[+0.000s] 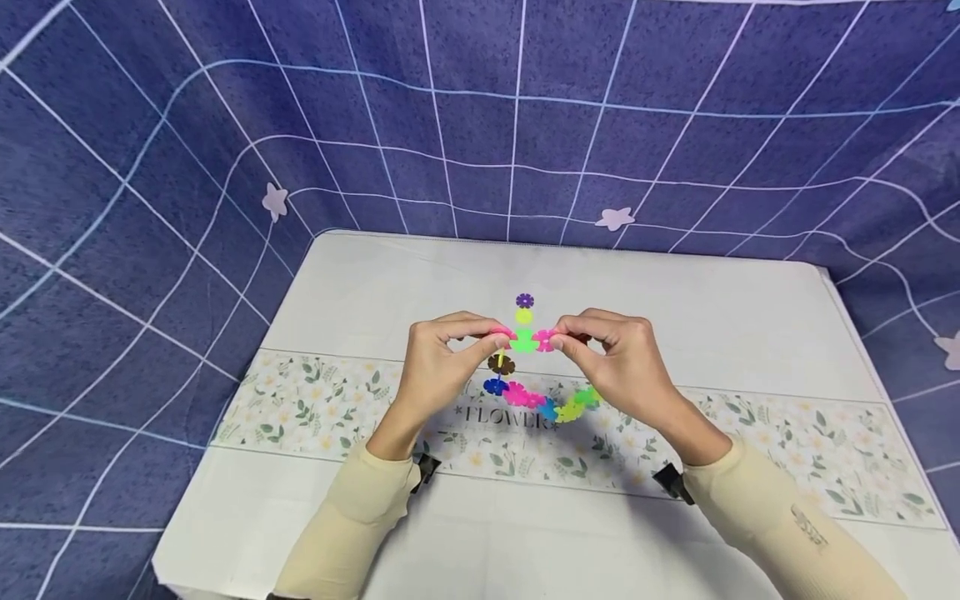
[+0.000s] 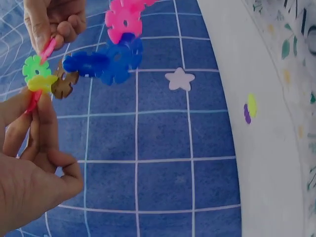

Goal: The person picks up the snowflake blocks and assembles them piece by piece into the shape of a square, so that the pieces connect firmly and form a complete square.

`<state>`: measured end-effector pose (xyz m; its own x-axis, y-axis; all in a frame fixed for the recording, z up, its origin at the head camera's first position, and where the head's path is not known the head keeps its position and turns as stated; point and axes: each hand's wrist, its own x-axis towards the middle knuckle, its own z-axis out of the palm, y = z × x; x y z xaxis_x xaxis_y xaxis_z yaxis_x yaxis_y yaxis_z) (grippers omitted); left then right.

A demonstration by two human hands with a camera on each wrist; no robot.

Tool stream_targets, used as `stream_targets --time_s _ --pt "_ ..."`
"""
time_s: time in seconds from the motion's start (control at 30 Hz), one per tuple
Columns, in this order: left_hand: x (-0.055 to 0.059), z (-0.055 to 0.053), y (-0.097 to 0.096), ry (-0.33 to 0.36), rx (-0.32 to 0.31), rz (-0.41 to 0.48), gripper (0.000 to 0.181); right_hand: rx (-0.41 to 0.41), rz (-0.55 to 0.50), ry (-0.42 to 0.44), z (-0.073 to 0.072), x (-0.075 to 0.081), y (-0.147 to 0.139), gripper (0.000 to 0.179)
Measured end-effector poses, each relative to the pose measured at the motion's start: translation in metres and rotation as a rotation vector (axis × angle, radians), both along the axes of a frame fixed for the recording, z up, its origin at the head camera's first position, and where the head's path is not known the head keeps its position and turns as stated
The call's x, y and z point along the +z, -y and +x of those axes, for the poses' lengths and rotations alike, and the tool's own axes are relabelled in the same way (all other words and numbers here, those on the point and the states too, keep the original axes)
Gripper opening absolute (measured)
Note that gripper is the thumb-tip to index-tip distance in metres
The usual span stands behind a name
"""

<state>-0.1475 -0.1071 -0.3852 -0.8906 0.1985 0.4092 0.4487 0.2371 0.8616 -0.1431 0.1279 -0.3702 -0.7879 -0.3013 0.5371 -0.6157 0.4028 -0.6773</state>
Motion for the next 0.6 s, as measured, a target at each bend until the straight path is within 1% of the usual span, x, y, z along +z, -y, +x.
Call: stream_targets --time_s 0.1,0.17,0.27,0.33,0.43,0.5,0.6 --pt "0.007 -0.003 0.004 0.011 -0.017 -0.059 0.012 0.022 0.008 0.059 -0.004 0.006 -0.001 0.005" --pt "0.015 -0.006 0.005 0.004 -0.029 -0.112 0.013 0.033 0.016 0.093 -0.007 0.011 -0.003 0.006" --pt "0.025 -0.010 0.004 -0.005 -0.046 -0.190 0.025 0.047 0.035 0.127 -0.012 0.020 -0.006 0.007" --pt "0.029 -0.011 0.003 -0.014 -0.063 -0.249 0.033 0.056 0.042 0.147 -0.013 0.023 -0.007 0.007" --pt "0.032 -0.011 0.001 -0.012 -0.088 -0.333 0.037 0.069 0.046 0.195 -0.014 0.024 -0.006 0.006" --pt "0.032 -0.011 0.001 0.002 -0.100 -0.365 0.035 0.081 0.040 0.232 -0.014 0.023 -0.006 0.006" --pt "0.031 -0.009 0.006 0.046 -0.086 -0.377 0.033 0.115 0.017 0.279 -0.016 0.021 -0.007 0.008"
